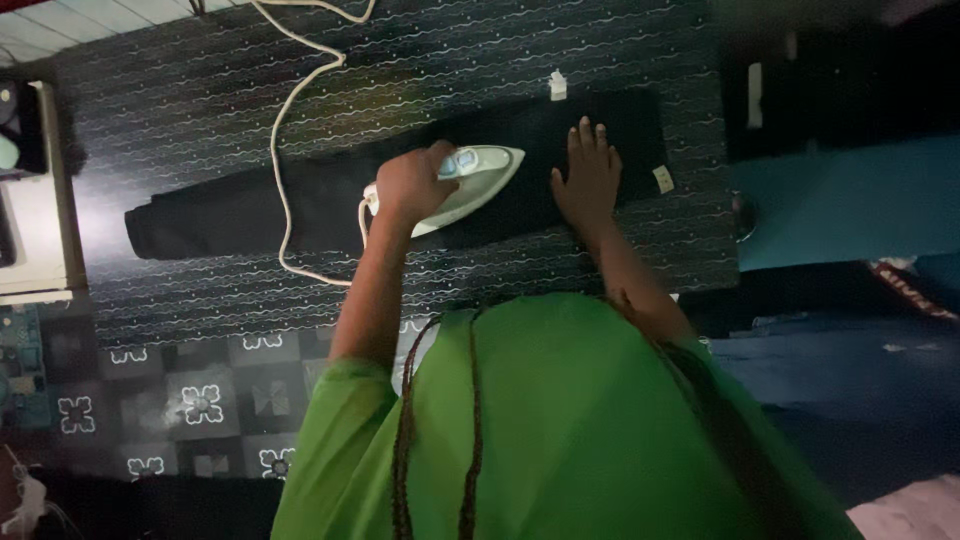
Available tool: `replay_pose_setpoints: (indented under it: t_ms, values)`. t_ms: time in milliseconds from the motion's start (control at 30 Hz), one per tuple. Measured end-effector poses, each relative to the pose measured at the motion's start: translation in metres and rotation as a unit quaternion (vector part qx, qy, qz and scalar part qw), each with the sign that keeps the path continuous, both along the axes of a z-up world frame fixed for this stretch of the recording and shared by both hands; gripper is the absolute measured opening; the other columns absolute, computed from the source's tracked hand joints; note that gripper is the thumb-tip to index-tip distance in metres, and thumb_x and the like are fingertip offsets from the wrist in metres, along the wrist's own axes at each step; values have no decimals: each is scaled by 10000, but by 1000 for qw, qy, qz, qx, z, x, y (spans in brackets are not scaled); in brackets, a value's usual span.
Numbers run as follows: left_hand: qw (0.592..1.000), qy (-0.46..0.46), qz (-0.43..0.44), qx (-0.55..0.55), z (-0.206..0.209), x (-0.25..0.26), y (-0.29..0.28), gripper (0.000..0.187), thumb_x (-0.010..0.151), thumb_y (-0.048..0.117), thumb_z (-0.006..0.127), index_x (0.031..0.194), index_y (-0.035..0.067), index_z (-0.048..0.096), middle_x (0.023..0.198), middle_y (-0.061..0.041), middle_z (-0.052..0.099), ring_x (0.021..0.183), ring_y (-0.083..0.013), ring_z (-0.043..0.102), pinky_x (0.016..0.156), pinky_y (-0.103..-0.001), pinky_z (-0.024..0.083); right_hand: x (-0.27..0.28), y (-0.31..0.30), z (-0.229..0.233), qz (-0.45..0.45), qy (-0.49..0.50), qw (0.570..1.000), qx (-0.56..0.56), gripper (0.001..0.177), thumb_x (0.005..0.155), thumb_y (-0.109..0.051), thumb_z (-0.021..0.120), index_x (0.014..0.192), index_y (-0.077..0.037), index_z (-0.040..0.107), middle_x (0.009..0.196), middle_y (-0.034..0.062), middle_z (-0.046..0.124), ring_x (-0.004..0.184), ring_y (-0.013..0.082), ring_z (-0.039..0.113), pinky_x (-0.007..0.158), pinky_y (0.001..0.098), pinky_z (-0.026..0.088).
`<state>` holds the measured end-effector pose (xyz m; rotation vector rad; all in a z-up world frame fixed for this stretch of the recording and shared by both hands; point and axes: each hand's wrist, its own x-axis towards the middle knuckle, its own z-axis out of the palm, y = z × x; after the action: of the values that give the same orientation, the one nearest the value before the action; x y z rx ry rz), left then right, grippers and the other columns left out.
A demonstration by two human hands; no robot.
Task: The person irons a pair of black trousers on an ironing board using an iron, moving it across the legs, then folds the trousers and picks them up.
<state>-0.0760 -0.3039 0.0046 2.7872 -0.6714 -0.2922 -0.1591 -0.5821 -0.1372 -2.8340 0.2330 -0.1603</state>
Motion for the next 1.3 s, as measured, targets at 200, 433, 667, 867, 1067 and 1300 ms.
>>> replay_pose_setpoints:
  t_ms: [200,433,667,867,1067,1300]
  values:
    - [998,-14,51,-17,-3,-4,1,572,763,350,817,1296,240,641,1027,-134,752,939,-370,717,757,-517,544,-5,1,4,25,-46,999,0,752,1026,-293,653,1630,-11,307,1704,200,209,1573,393,157,1229,600,183]
    - [992,28,123,-3,-6,-15,50,557,755,373,822,1273,273,644,1023,-121,746,941,-368,707,755,-515,543,4,27,-8,60,-35,998,-11,744,1057,-334,599,1638,1,278,1719,213,175,1577,421,135,1219,610,171]
    - [991,-56,124,-21,-16,-24,82,526,760,376,824,1235,230,652,1008,-128,749,938,-375,711,767,-511,545,21,53,-19,61,-35,997,-21,760,1061,-343,589,1635,40,271,1717,232,166,1576,419,124,1219,615,174]
    - [985,-50,166,-24,-9,-17,68,485,784,371,804,1235,255,668,995,-117,746,911,-367,716,764,-507,547,26,57,-11,48,-20,998,-20,762,1054,-350,607,1630,35,289,1719,235,176,1581,423,134,1215,624,199]
    - [996,-42,76,-25,-5,-19,61,532,733,363,824,1230,249,672,989,-121,747,895,-370,715,752,-504,549,24,59,4,44,8,999,-4,770,1017,-338,629,1607,37,306,1696,228,185,1564,415,139,1203,625,204]
    - [982,-76,174,-26,-16,-6,33,531,755,397,830,1236,238,670,981,-112,749,898,-360,717,728,-498,546,25,55,-6,55,0,998,-12,780,1031,-334,620,1625,18,256,1704,209,137,1571,408,93,1214,623,180]
